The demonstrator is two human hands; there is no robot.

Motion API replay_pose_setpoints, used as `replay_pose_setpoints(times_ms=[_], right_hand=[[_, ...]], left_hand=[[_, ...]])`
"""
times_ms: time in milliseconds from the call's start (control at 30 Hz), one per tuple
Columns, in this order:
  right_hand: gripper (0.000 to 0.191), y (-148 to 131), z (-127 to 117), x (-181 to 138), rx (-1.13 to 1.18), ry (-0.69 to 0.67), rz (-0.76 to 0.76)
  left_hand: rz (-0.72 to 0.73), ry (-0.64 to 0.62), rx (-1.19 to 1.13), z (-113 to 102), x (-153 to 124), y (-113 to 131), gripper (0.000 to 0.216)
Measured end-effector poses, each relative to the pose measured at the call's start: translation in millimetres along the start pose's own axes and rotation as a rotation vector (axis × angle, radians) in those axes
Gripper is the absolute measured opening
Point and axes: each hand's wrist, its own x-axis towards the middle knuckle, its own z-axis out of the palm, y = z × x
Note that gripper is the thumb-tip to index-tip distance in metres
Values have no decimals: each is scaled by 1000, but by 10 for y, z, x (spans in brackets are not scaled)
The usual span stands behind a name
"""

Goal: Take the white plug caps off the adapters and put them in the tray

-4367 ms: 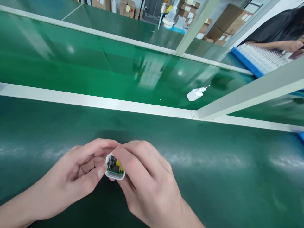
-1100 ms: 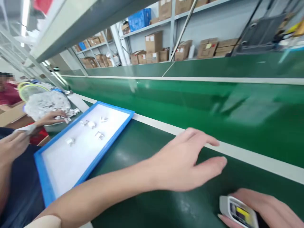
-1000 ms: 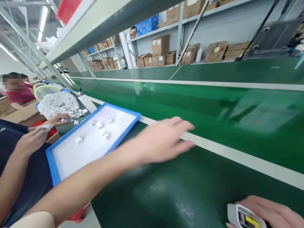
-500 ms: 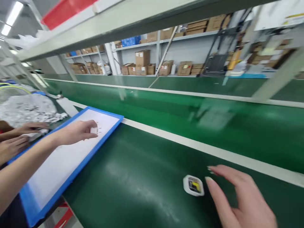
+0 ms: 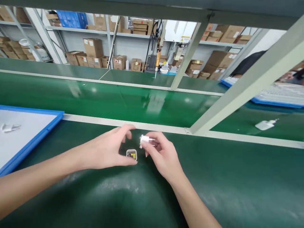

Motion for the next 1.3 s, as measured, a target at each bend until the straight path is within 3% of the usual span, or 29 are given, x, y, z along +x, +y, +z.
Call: replay_pose_setpoints(times_ms=[133, 233, 367, 500, 733, 1300], right_hand=[[15, -78, -58, -10, -259, -276, -82], [9, -98, -14, -33, -395, -386, -115], [13, -73, -14, -21, -409, -370, -128], [11, -82, -111, 13, -378, -321, -115], [8, -111, -136, 56, -413, -442, -42], [15, -260, -49, -5, -737, -565, -118]], left_hand=[[51, -69, -49, 180, -52, -295, 40], [73, -43, -130, 413, 82, -396, 19], [105, -29, -131, 560, 278, -419, 32], [104, 19, -150, 581, 314, -440, 27], [121, 34, -196, 593, 316, -489, 23], [156, 52, -150, 647, 319, -526, 20]])
